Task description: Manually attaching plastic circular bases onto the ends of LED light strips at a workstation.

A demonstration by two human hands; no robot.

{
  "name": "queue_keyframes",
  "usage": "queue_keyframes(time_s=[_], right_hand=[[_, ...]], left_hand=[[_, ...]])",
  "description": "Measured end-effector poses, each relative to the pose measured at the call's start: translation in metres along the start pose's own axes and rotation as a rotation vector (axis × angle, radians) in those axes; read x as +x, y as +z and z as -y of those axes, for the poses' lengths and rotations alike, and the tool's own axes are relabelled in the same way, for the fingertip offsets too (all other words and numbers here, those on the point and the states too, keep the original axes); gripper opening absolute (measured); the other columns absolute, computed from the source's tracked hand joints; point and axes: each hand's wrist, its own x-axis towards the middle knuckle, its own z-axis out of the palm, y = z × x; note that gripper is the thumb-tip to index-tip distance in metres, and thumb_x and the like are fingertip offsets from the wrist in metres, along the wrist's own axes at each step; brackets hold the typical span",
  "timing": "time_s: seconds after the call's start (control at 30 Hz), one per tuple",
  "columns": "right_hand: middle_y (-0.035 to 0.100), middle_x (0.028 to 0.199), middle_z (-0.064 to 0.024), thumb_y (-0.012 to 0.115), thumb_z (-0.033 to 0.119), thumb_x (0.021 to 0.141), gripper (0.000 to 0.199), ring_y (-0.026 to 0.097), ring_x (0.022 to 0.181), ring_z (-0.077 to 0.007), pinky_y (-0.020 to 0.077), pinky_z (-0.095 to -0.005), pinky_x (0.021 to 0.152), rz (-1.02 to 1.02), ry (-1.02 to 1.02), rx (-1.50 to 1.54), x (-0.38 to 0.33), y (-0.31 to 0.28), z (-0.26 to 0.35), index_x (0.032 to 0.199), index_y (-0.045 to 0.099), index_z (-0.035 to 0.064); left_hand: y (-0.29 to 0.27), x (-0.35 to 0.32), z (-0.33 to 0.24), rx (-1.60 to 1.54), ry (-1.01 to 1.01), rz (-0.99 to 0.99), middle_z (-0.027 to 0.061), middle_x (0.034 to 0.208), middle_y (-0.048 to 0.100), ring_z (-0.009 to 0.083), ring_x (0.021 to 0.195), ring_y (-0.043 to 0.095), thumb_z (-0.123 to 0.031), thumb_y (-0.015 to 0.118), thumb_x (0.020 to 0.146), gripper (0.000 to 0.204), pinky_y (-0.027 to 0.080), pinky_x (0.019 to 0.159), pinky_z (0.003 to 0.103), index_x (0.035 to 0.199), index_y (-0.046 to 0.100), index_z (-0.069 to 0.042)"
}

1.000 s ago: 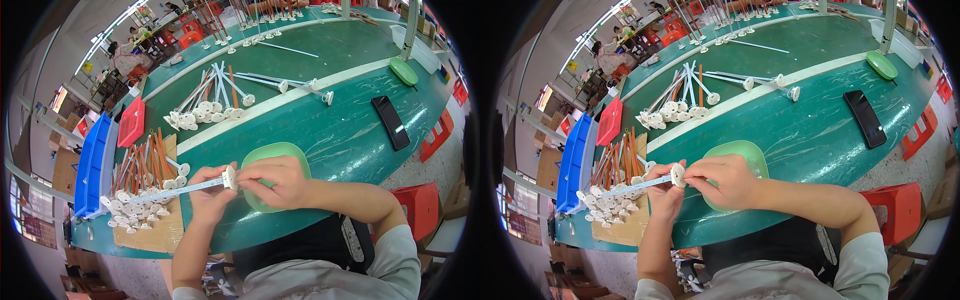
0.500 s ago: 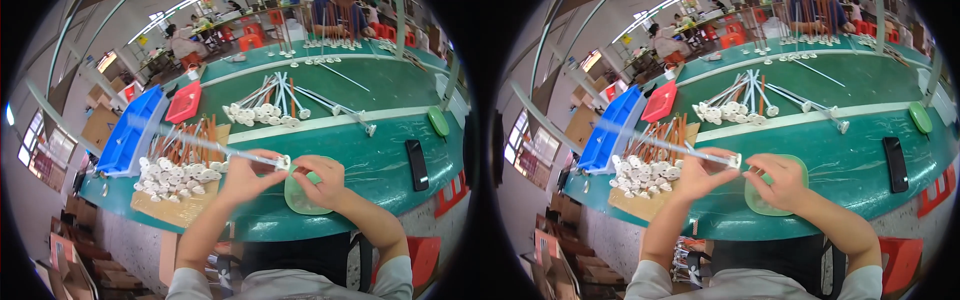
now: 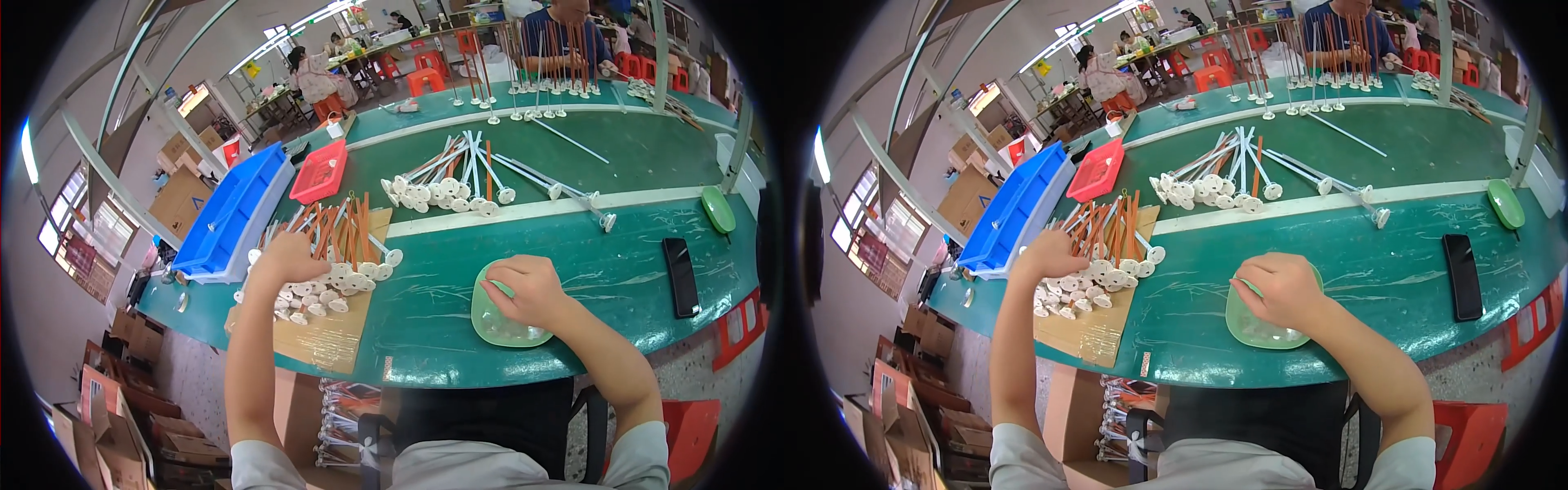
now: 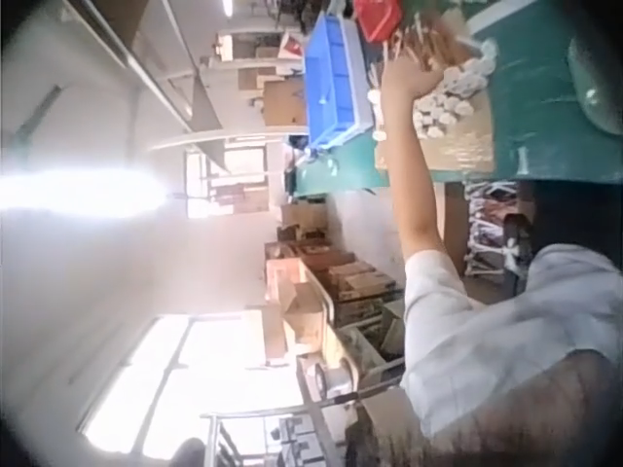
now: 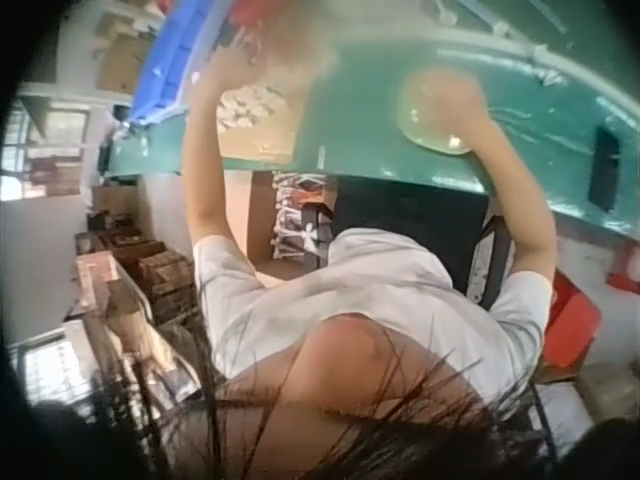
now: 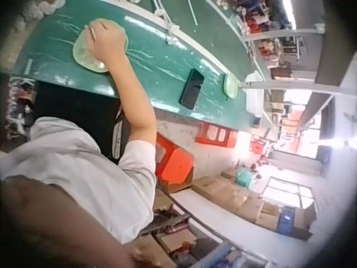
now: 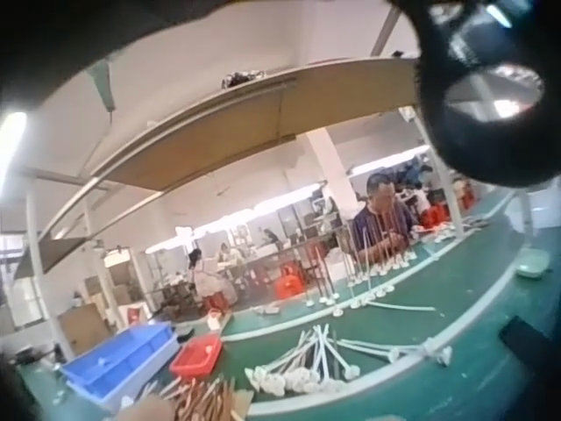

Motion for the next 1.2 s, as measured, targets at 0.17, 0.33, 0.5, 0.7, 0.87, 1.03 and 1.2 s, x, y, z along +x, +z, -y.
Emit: queue_keyframes(time_s=[0.17, 0.33, 0.5, 0.7, 0.87, 1.03, 1.2], right_hand=[[0.069, 0.079, -0.0072, 0.077, 0.005, 0.071, 0.014, 0.067, 0.067, -0.0251, 0.0544, -0.0338, 0.057, 0.008, 0.017, -0.028, 0.001, -0.002, -0.002, 0.079, 0.066, 0.0055], [0.069, 0.079, -0.0072, 0.076, 0.007, 0.073, 0.012, 0.067, 0.067, -0.0255, 0.0543, -0.0343, 0.057, 0.023, -0.008, -0.040, 0.001, -0.008, -0.005, 0.078, 0.065, 0.0062], [0.069, 0.080, -0.0079, 0.075, 0.008, 0.075, 0.011, 0.066, 0.067, -0.0277, 0.0539, -0.0367, 0.058, 0.007, 0.018, -0.081, 0.017, -0.013, -0.015, 0.080, 0.066, 0.0059], [0.070, 0.080, -0.0111, 0.075, 0.016, 0.077, 0.012, 0.068, 0.071, -0.0304, 0.0552, -0.0393, 0.065, 0.293, 0.315, -0.482, 0.044, -0.046, -0.088, 0.083, 0.072, 0.0061], [0.072, 0.076, -0.0128, 0.072, 0.022, 0.076, 0.019, 0.071, 0.071, -0.0269, 0.0563, -0.0352, 0.070, 0.181, 0.762, -0.229, 0.067, -0.010, -0.177, 0.082, 0.075, 0.0041], [0.072, 0.095, -0.0204, 0.071, 0.026, 0.073, 0.028, 0.070, 0.091, -0.0356, 0.0554, -0.0417, 0.083, 0.223, 0.970, -0.274, 0.063, 0.066, -0.208, 0.090, 0.074, 0.0036], [0.072, 0.085, -0.0184, 0.078, 0.029, 0.071, 0.028, 0.071, 0.081, -0.0326, 0.0553, -0.0400, 0.081, 0.215, 1.146, -0.351, 0.056, 0.061, -0.234, 0.083, 0.075, 0.0035]], left_hand=[[-0.010, -0.024, -0.042, 0.107, -0.134, -0.103, 0.0213, 0.083, 0.070, 0.0370, 0.080, 0.071, -0.041, 0.074, 0.072, 0.044, 0.057, 0.075, 0.045, 0.085, 0.071, 0.001], [-0.025, -0.056, -0.121, -0.084, 0.194, -0.696, 0.0138, 0.065, 0.064, 0.0346, 0.058, 0.065, -0.036, 0.077, 0.078, 0.034, 0.052, 0.056, 0.045, 0.085, 0.065, -0.005], [0.055, -0.007, -0.199, -0.672, 0.551, -0.820, 0.0083, 0.062, 0.063, 0.0217, 0.050, 0.061, -0.026, 0.078, 0.079, 0.025, 0.047, 0.048, 0.031, 0.079, 0.064, -0.005], [0.117, 0.014, -0.208, -0.793, 0.610, -0.724, 0.0060, 0.056, 0.060, 0.0154, 0.047, 0.061, -0.018, 0.076, 0.080, 0.023, 0.047, 0.046, 0.027, 0.069, 0.063, -0.003], [0.125, 0.019, -0.219, -0.948, 0.631, -0.702, 0.0058, 0.056, 0.061, 0.0157, 0.046, 0.060, -0.014, 0.076, 0.080, 0.020, 0.047, 0.046, 0.026, 0.069, 0.063, -0.003], [0.126, 0.015, -0.214, -0.943, 0.661, -0.733, 0.0056, 0.056, 0.061, 0.0154, 0.045, 0.060, -0.012, 0.075, 0.080, 0.019, 0.047, 0.045, 0.026, 0.067, 0.062, -0.004], [0.118, 0.018, -0.218, -0.905, 0.698, -0.761, 0.0058, 0.056, 0.061, 0.0157, 0.046, 0.062, -0.011, 0.075, 0.080, 0.019, 0.048, 0.045, 0.026, 0.067, 0.062, -0.004]])
